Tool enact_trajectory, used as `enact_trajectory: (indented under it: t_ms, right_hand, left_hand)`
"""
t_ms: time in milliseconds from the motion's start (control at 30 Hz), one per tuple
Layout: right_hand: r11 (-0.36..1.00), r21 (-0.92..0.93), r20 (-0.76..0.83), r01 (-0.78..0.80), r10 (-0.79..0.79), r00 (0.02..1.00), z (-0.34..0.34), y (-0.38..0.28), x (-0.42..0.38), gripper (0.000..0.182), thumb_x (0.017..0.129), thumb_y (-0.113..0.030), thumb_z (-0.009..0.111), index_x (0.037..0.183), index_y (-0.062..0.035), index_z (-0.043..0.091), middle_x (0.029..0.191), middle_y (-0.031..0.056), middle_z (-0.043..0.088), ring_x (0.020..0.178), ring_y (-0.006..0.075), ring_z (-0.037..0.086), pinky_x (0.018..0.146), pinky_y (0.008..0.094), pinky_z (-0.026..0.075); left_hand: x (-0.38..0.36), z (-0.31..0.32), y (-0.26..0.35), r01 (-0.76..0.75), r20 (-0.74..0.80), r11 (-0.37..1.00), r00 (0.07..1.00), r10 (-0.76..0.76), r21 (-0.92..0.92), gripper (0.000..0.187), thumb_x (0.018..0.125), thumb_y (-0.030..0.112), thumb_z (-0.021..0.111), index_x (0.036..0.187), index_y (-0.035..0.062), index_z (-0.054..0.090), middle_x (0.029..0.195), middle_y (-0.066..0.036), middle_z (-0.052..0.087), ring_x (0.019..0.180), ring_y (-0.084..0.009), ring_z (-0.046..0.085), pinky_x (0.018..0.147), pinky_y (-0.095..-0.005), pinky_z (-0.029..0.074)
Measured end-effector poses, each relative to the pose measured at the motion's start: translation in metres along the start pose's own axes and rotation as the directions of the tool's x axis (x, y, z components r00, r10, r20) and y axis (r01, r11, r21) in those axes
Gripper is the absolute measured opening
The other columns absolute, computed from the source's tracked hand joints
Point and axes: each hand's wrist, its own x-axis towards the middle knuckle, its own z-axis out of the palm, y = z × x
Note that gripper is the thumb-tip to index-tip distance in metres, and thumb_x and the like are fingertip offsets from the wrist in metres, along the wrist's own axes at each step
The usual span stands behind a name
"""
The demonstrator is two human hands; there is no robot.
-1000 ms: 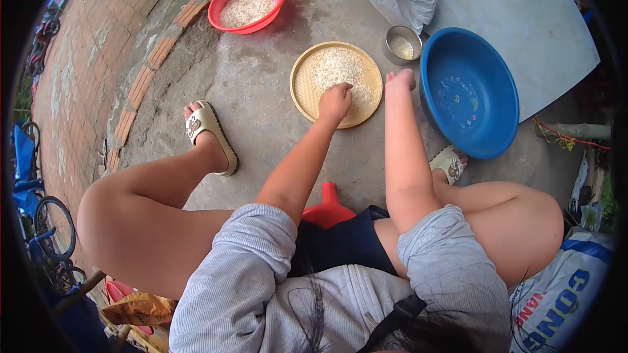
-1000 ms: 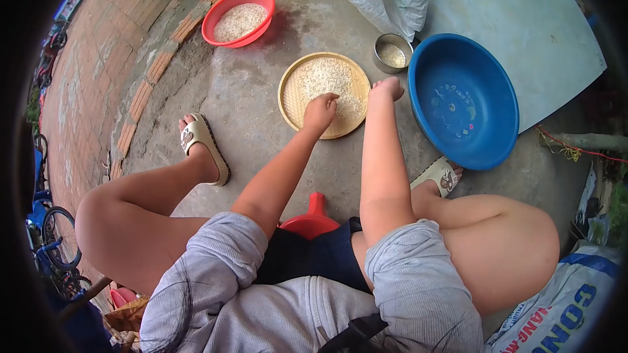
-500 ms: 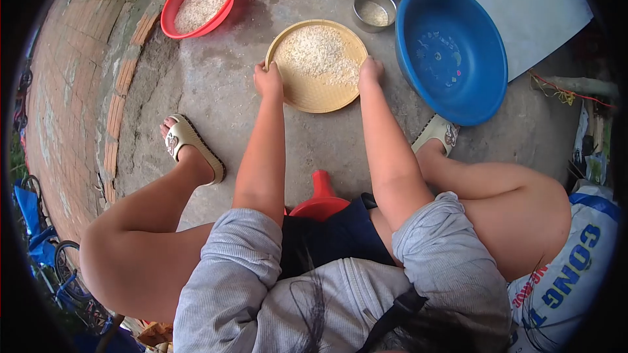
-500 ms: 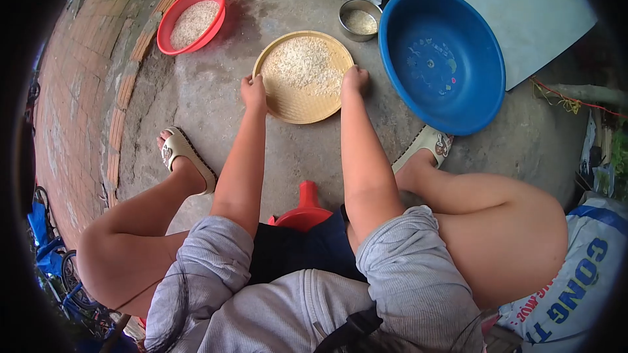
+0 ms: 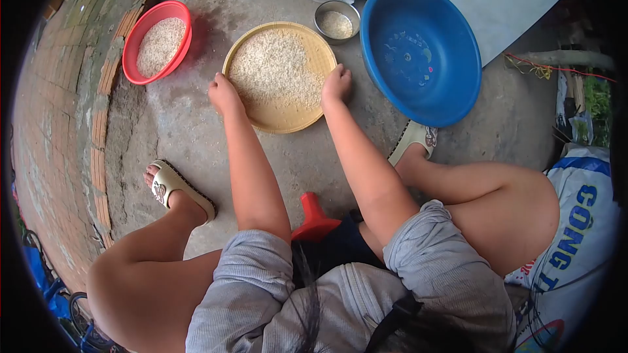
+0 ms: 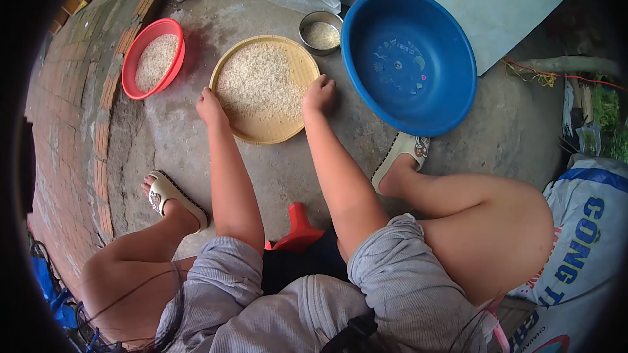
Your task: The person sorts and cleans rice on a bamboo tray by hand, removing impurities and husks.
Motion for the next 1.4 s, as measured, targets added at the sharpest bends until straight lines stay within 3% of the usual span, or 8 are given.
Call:
enact_trajectory:
  t_ms: [167, 367, 500, 633, 967, 1100, 1233, 1400]
  right_hand:
    - [0.985, 0.027, -0.112, -0.172, 0.174, 0.978, -0.009, -0.003, 0.002, 0.054, 0.094, -0.035, 0.030, 0.110, 0.0103, 0.054, 0.110, 0.0302, 0.057, 0.101, 0.0425, 0.057, 0.089, 0.0455, 0.044]
    - [0.962, 0.131, 0.070, -0.241, 0.234, 0.970, 0.028, -0.015, -0.040, 0.050, 0.090, -0.033, 0.036, 0.103, 0.0095, 0.058, 0.105, 0.0294, 0.060, 0.098, 0.0404, 0.059, 0.088, 0.0420, 0.044]
    - [0.961, 0.150, 0.122, -0.233, 0.216, 0.969, -0.014, -0.027, 0.006, 0.048, 0.091, -0.028, 0.039, 0.112, 0.0129, 0.053, 0.115, 0.0223, 0.059, 0.104, 0.0302, 0.059, 0.087, 0.0372, 0.045]
    - [0.948, 0.225, -0.094, -0.225, 0.250, 0.964, -0.038, -0.020, 0.027, 0.053, 0.093, -0.036, 0.037, 0.110, 0.0093, 0.057, 0.112, 0.0275, 0.059, 0.103, 0.0395, 0.057, 0.089, 0.0420, 0.046]
    - [0.874, 0.346, 0.328, -0.342, 0.229, 0.916, -0.004, -0.017, 0.007, 0.051, 0.090, -0.031, 0.044, 0.110, 0.0149, 0.054, 0.113, 0.0244, 0.059, 0.103, 0.0311, 0.059, 0.088, 0.0355, 0.045]
    - [0.711, 0.448, 0.598, -0.542, 0.212, 0.773, -0.046, -0.008, 0.052, 0.054, 0.096, -0.038, 0.026, 0.122, 0.0028, 0.050, 0.118, 0.0203, 0.057, 0.107, 0.0320, 0.057, 0.093, 0.0439, 0.046]
    - [0.883, 0.298, 0.220, -0.362, 0.306, 0.926, -0.020, -0.006, 0.011, 0.055, 0.091, -0.034, 0.036, 0.115, 0.0126, 0.052, 0.120, 0.0243, 0.056, 0.108, 0.0323, 0.056, 0.091, 0.0371, 0.044]
    - [0.829, 0.371, 0.512, -0.420, 0.194, 0.837, 0.017, -0.007, -0.019, 0.049, 0.091, -0.027, 0.042, 0.112, 0.0158, 0.051, 0.112, 0.0242, 0.058, 0.101, 0.0292, 0.058, 0.088, 0.0358, 0.045]
  left_hand:
    - [-0.001, 0.022, 0.036, -0.130, 0.137, 0.973, 0.985, 0.105, 0.189, 0.049, 0.085, 0.046, 0.043, 0.097, 0.0032, 0.064, 0.098, -0.020, 0.065, 0.094, -0.0377, 0.060, 0.084, -0.0419, 0.044]
    - [0.066, -0.037, 0.027, 0.114, 0.068, 0.993, 0.991, -0.117, 0.044, 0.043, 0.080, 0.029, 0.046, 0.089, -0.0094, 0.064, 0.085, -0.017, 0.065, 0.075, -0.0239, 0.062, 0.068, -0.0379, 0.047]
    - [0.022, 0.012, 0.002, 0.107, 0.101, 0.992, 0.988, -0.114, 0.065, 0.051, 0.081, 0.032, 0.040, 0.101, -0.0094, 0.061, 0.099, -0.026, 0.063, 0.094, -0.0362, 0.061, 0.083, -0.0410, 0.044]
    - [-0.021, 0.034, 0.025, -0.013, 0.133, 0.980, 0.991, -0.014, 0.201, 0.051, 0.083, 0.034, 0.037, 0.102, -0.0062, 0.062, 0.101, -0.027, 0.062, 0.098, -0.0397, 0.059, 0.087, -0.0422, 0.042]
    - [0.032, -0.010, -0.007, 0.283, 0.127, 0.956, 0.954, -0.273, -0.071, 0.050, 0.084, 0.027, 0.037, 0.103, -0.0135, 0.059, 0.105, -0.028, 0.061, 0.097, -0.0358, 0.061, 0.085, -0.0405, 0.045]
    - [-0.042, 0.025, 0.010, 0.039, 0.132, 0.963, 0.988, -0.076, 0.268, 0.051, 0.086, 0.031, 0.036, 0.103, -0.0102, 0.060, 0.108, -0.031, 0.059, 0.104, -0.0428, 0.056, 0.091, -0.0448, 0.041]
    - [0.001, -0.003, -0.001, 0.071, 0.107, 0.994, 0.991, -0.080, 0.089, 0.050, 0.086, 0.029, 0.039, 0.106, -0.0134, 0.056, 0.105, -0.026, 0.061, 0.099, -0.0345, 0.059, 0.087, -0.0405, 0.044]
    - [0.054, -0.049, -0.024, 0.237, 0.093, 0.971, 0.968, -0.233, -0.036, 0.049, 0.088, 0.028, 0.040, 0.107, -0.0137, 0.057, 0.106, -0.028, 0.061, 0.096, -0.0357, 0.061, 0.084, -0.0411, 0.045]
